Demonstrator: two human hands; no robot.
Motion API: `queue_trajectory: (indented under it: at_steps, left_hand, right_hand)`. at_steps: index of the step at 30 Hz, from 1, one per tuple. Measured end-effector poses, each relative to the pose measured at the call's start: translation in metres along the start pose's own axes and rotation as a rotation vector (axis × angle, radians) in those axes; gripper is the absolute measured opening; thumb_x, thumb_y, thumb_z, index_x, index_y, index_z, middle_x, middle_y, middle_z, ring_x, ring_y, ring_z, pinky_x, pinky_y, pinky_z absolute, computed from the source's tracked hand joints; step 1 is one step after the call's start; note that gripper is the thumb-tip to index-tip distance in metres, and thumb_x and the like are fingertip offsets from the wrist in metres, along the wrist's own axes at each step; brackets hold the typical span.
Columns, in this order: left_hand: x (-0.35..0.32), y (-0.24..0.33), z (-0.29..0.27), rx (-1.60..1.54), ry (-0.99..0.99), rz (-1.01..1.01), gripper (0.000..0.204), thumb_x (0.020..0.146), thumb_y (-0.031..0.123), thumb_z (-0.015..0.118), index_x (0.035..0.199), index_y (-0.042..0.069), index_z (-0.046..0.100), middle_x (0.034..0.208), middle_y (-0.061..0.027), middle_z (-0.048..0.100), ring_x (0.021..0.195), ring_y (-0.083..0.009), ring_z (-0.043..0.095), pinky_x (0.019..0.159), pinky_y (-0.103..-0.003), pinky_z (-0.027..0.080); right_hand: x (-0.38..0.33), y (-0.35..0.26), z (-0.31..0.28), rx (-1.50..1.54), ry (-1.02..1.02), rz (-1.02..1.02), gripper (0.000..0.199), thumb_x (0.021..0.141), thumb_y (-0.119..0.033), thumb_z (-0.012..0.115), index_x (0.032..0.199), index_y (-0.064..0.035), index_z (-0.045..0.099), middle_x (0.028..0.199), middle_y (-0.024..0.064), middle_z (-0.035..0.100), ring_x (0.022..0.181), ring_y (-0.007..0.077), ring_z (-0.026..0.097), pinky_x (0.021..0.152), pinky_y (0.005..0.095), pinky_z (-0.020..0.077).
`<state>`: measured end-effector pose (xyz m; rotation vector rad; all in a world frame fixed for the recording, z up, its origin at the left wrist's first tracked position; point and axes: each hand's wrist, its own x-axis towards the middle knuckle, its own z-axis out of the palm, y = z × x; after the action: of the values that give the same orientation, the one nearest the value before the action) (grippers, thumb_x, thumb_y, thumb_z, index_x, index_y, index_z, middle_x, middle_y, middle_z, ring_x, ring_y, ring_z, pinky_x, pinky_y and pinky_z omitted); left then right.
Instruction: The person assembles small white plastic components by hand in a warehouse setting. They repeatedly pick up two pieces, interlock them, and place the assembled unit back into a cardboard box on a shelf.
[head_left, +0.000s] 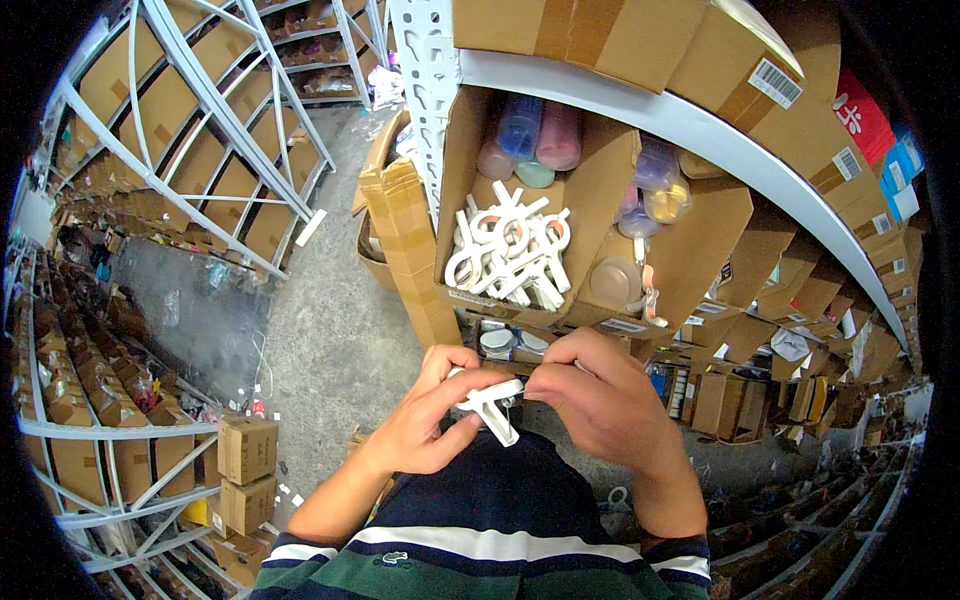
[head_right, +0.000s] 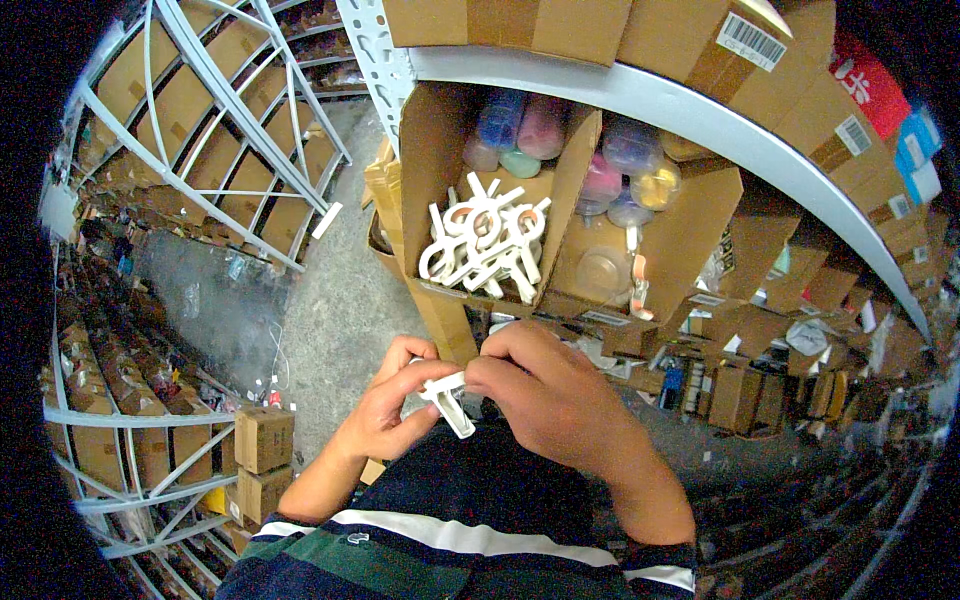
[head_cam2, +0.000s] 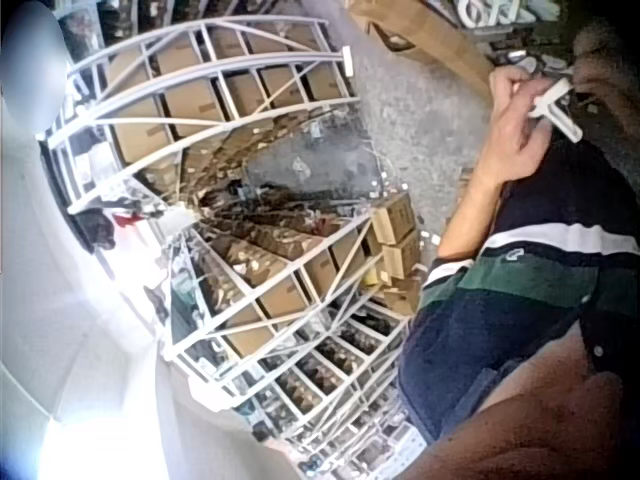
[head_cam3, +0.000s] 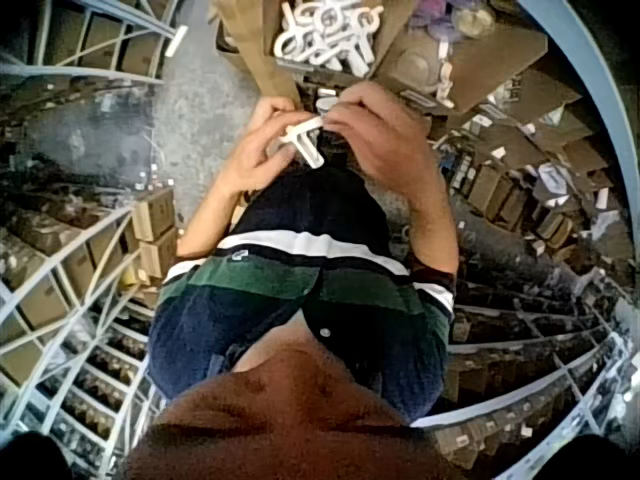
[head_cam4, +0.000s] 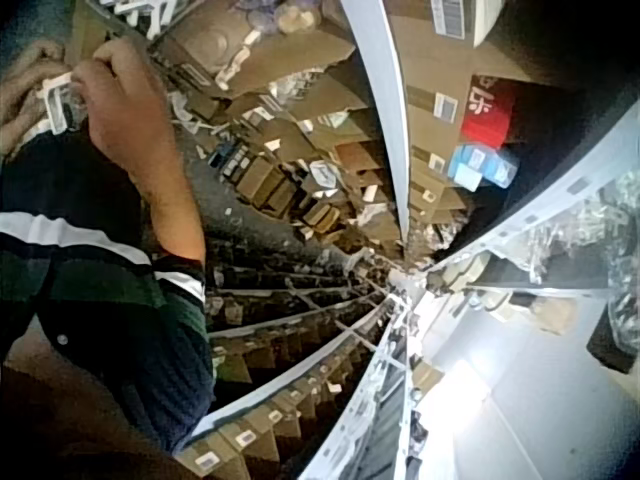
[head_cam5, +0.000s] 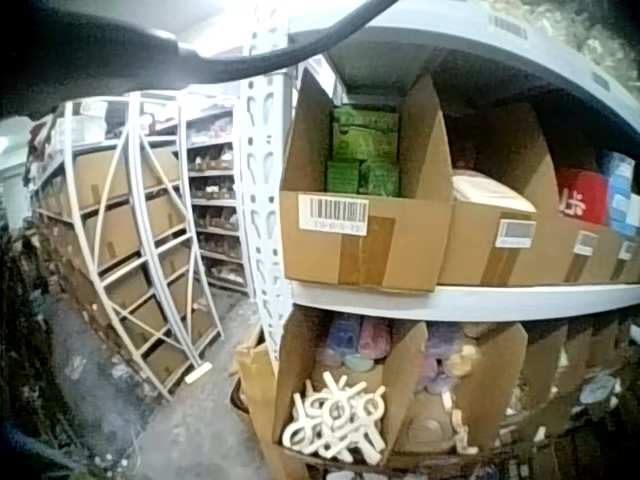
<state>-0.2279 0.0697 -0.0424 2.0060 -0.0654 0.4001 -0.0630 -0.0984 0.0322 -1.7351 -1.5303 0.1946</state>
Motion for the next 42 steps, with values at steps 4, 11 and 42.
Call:
queue_trajectory:
  at_steps: [4, 11, 42]
  left_hand:
    - [0.002, -0.004, -0.002, -0.186, -0.010, -0.086, 0.040, 0.085, 0.008, 0.068, 0.124, 0.002, 0.062, 0.114, -0.0130, 0.049, 0.107, -0.0253, 0.052, 0.093, -0.032, 0.042]
    - [-0.001, -0.024, 0.022, -0.467, 0.100, -0.249, 0.022, 0.090, 0.014, 0.073, 0.108, 0.004, 0.068, 0.107, -0.0031, 0.052, 0.094, -0.0116, 0.053, 0.077, -0.024, 0.043]
    - [0.010, -0.020, 0.033, -0.208, 0.160, -0.299, 0.019, 0.083, 0.012, 0.077, 0.095, 0.005, 0.065, 0.098, -0.0054, 0.050, 0.091, -0.0176, 0.054, 0.072, -0.028, 0.047]
  right_hand:
    - [0.002, 0.003, 0.004, 0.018, -0.023, 0.018, 0.015, 0.078, -0.004, 0.075, 0.091, -0.0040, 0.067, 0.091, 0.0086, 0.058, 0.081, 0.0242, 0.061, 0.070, 0.0325, 0.0489]
    - [0.002, 0.012, 0.019, 0.132, -0.051, 0.006, 0.015, 0.083, -0.004, 0.069, 0.097, -0.0032, 0.064, 0.089, 0.0103, 0.058, 0.080, 0.0276, 0.062, 0.069, 0.0361, 0.0507]
    - [-0.049, 0.053, 0.090, 1.263, 0.244, 0.726, 0.012, 0.085, -0.005, 0.074, 0.096, 0.0008, 0.071, 0.085, 0.0049, 0.070, 0.074, 0.0117, 0.065, 0.067, 0.0240, 0.0514]
